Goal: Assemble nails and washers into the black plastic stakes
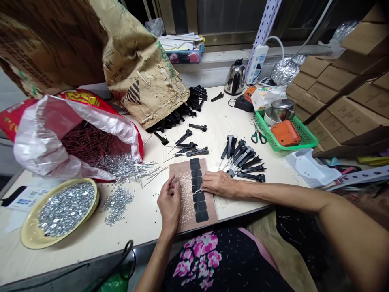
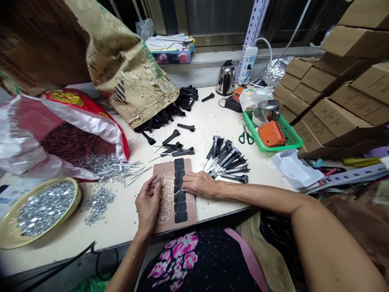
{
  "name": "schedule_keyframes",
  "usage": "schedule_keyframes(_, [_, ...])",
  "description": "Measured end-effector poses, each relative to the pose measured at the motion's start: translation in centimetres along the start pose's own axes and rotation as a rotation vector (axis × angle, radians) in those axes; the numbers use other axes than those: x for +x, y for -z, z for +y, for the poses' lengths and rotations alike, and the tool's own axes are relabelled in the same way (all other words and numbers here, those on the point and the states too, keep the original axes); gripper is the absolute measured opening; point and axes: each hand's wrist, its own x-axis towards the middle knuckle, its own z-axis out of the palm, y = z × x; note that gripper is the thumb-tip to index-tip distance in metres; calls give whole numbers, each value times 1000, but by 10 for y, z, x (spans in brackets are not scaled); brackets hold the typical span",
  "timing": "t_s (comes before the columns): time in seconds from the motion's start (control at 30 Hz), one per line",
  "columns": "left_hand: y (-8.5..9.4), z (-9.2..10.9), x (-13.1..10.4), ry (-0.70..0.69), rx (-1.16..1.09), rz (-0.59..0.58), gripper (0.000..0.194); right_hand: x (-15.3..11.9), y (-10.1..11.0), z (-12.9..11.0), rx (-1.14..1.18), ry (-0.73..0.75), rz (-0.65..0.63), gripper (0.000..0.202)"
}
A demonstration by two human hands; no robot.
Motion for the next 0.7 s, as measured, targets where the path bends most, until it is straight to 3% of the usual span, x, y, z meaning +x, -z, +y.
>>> schedule_keyframes(0.2, [2, 1, -1, 3, 20, 0, 47, 0, 10, -1, 42, -54, -32, 28])
schedule_keyframes(0.5, [8, -2, 2, -17, 70, -21, 47, -28, 95, 52, -232, -494, -114, 20])
schedule_keyframes(0.6, [9, -2, 2, -1, 72, -11, 46, -22, 99, 54, -117, -521, -128, 19])
schedule_keyframes(0.7, [9, -2, 3, 9, 74, -15, 46, -8, 91, 51, 35, -526, -99, 18])
